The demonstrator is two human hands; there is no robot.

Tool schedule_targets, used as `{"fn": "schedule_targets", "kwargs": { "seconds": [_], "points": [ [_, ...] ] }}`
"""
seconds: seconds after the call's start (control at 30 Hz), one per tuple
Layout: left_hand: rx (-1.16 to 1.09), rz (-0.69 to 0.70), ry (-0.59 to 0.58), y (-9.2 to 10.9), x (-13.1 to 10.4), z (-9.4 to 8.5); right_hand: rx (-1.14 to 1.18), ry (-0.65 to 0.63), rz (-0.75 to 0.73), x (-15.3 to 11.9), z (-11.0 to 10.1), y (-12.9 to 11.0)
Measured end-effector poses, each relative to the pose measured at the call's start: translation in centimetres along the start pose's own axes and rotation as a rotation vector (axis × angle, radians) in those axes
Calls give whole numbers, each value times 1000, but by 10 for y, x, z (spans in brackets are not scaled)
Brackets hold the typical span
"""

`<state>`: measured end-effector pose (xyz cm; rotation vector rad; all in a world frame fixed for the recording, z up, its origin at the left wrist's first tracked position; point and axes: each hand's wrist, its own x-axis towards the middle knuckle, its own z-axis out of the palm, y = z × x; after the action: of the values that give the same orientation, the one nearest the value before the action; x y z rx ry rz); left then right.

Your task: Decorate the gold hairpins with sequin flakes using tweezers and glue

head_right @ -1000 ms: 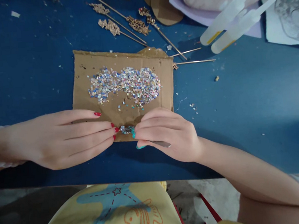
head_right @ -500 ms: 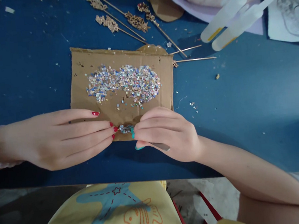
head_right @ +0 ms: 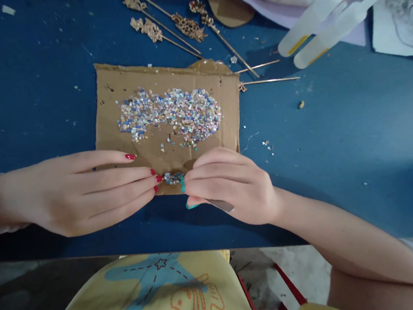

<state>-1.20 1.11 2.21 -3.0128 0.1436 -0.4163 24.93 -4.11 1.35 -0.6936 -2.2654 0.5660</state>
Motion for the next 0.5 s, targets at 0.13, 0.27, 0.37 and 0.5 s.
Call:
{"fn": "schedule_targets", "kwargs": {
  "seconds": [0.13,0.27,0.37,0.5],
  "points": [
    [-1,-6,-7,1,1,0,11,29,0,-1,1,2],
    [-25,-5,-17,1,0,1,4,35,-2,0,1,3],
    [-50,-20,-28,1,-1,2,-3,25,-9,0,1,4],
    [-93,-36,-13,1,-1,2,13,38,-28,0,2,5]
  ]
}}
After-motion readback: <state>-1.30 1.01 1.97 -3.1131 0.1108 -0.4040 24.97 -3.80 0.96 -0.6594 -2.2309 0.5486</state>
